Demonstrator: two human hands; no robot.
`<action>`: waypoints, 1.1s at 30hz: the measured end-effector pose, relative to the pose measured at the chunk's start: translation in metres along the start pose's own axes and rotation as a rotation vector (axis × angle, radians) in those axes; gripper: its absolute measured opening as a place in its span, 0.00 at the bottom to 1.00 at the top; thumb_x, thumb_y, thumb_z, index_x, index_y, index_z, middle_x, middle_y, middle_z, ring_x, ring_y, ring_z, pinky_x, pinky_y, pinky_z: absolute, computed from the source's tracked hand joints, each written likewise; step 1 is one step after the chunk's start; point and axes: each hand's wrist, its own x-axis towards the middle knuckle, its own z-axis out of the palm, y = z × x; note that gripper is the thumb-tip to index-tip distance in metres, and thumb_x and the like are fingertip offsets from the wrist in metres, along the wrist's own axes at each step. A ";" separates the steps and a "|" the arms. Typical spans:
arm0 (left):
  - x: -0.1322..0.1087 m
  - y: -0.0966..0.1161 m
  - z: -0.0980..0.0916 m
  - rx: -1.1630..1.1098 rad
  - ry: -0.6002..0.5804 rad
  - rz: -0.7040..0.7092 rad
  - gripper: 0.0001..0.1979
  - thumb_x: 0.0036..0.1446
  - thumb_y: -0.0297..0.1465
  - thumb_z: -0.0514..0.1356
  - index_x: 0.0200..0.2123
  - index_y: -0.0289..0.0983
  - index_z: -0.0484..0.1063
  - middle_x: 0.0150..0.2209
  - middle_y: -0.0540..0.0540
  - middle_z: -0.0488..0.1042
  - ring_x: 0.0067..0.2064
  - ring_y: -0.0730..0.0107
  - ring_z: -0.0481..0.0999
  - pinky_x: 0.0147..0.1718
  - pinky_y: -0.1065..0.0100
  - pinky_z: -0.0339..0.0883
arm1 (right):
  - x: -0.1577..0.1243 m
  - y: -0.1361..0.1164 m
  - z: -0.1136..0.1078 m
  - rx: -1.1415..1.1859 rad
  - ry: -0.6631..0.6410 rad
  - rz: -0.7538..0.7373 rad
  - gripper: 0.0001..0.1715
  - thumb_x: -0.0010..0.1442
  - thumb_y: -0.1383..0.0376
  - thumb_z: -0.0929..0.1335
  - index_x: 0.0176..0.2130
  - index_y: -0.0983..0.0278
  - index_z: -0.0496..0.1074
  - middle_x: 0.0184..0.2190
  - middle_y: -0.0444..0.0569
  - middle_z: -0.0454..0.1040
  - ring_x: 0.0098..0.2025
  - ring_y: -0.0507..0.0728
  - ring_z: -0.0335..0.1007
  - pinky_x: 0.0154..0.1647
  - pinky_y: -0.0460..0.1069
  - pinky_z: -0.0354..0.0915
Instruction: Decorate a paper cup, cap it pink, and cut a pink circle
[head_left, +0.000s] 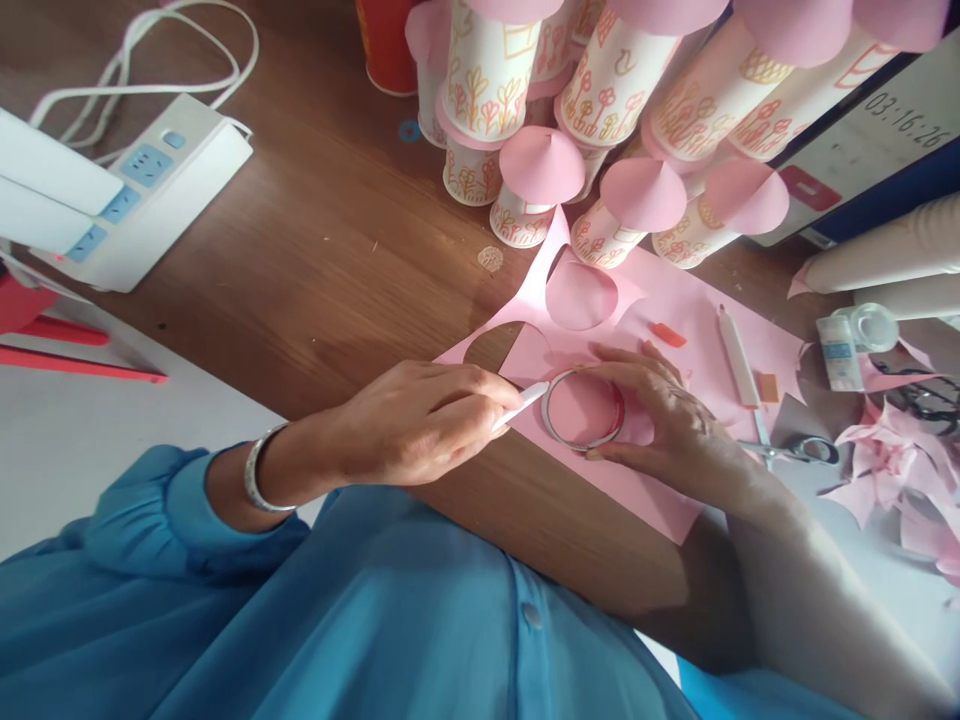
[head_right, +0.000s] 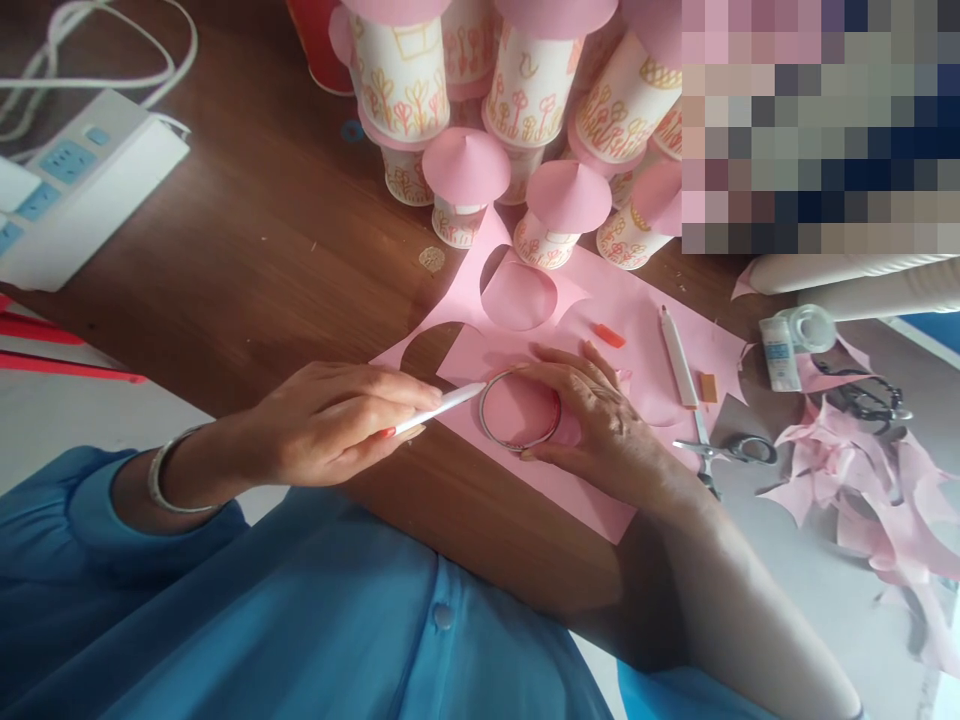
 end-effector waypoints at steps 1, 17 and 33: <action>-0.001 0.001 -0.001 -0.002 -0.005 -0.003 0.06 0.65 0.22 0.59 0.42 0.39 0.68 0.43 0.44 0.85 0.45 0.67 0.86 0.41 0.69 0.83 | 0.000 0.000 0.000 0.005 0.003 0.001 0.42 0.62 0.53 0.75 0.69 0.50 0.59 0.64 0.51 0.72 0.72 0.71 0.61 0.76 0.75 0.46; -0.014 0.024 0.000 -0.027 0.017 0.088 0.05 0.62 0.19 0.61 0.38 0.33 0.72 0.41 0.38 0.84 0.49 0.62 0.85 0.51 0.65 0.83 | 0.002 0.000 0.001 0.051 0.032 -0.013 0.42 0.61 0.51 0.76 0.68 0.51 0.61 0.63 0.50 0.73 0.72 0.70 0.61 0.77 0.75 0.43; -0.019 0.039 -0.004 -0.096 0.002 0.094 0.06 0.61 0.18 0.61 0.41 0.29 0.73 0.44 0.35 0.84 0.53 0.58 0.84 0.53 0.64 0.83 | 0.002 0.005 0.004 0.103 0.043 -0.019 0.44 0.60 0.51 0.76 0.69 0.50 0.62 0.66 0.49 0.70 0.72 0.69 0.61 0.77 0.73 0.44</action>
